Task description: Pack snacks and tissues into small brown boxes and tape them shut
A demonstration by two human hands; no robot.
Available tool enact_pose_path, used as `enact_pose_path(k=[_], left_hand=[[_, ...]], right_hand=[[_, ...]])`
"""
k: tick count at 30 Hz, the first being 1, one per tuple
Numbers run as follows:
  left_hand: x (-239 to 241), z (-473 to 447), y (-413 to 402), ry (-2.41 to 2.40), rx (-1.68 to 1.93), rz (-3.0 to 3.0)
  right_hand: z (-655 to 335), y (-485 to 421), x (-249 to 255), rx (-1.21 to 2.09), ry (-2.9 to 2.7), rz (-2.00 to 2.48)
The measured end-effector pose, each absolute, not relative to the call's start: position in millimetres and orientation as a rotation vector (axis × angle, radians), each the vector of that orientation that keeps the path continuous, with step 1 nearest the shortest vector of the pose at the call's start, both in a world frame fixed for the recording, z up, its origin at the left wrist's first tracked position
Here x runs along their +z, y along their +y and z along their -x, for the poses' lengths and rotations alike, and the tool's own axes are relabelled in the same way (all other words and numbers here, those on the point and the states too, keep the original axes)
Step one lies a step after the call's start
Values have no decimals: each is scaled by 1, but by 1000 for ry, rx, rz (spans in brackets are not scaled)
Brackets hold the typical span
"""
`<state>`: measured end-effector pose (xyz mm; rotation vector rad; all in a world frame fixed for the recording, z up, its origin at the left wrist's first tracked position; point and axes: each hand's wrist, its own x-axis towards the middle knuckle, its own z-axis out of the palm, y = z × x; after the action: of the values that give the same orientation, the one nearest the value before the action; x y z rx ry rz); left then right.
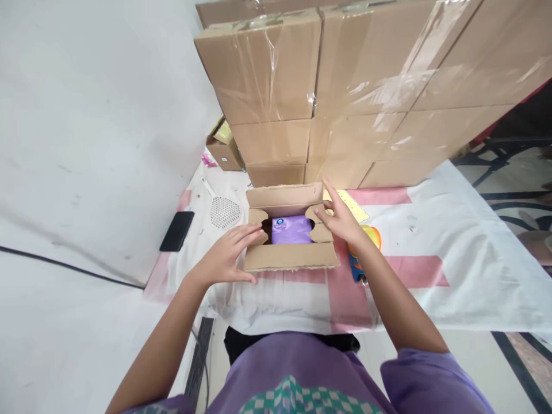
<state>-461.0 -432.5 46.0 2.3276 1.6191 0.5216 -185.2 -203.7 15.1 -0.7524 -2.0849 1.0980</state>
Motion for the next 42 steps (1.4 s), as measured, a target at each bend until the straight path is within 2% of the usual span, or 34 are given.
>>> enact_pose_path(k=[3,7,11,16,18,20,22,24,26,28,33,38,42], left_hand=[[45,460,-430,1703,667,-2272],[42,447,-413,2176,994,-1967],[40,425,-393,2287,912,-2273],[30,392,-386,1955,549,-2563],[26,384,-385,1999,463,-2501],[25,380,-384,2038,384,-2441],[27,378,-380,2044,322,-2416],[32,376,-376,2046,286,-2396],[38,374,-372,2054,278,-2375],[43,372,-370,2076,289,-2360],[42,368,-374,2105,383,-2393],[35,367,-386,2187,513,-2521],[36,344,-395,2162,861,-2526]], right_hand=[[176,-216,15,1168,-1953,732],[165,-225,18,1260,-1994,664],[160,-233,17,1274,-2002,575],[144,-257,26,789,-2235,791],[122,-261,26,555,-2119,971],[94,-260,17,472,-1855,1183],[68,-255,1,672,-1605,1363],[49,-252,-15,1114,-1478,1414],[42,-252,-26,1528,-1444,1343],[43,-256,-31,1703,-1450,1241],[52,-266,-45,1640,-1390,1151],[61,-275,-61,1415,-1200,1104],[75,-295,-44,1297,-1140,1032]])
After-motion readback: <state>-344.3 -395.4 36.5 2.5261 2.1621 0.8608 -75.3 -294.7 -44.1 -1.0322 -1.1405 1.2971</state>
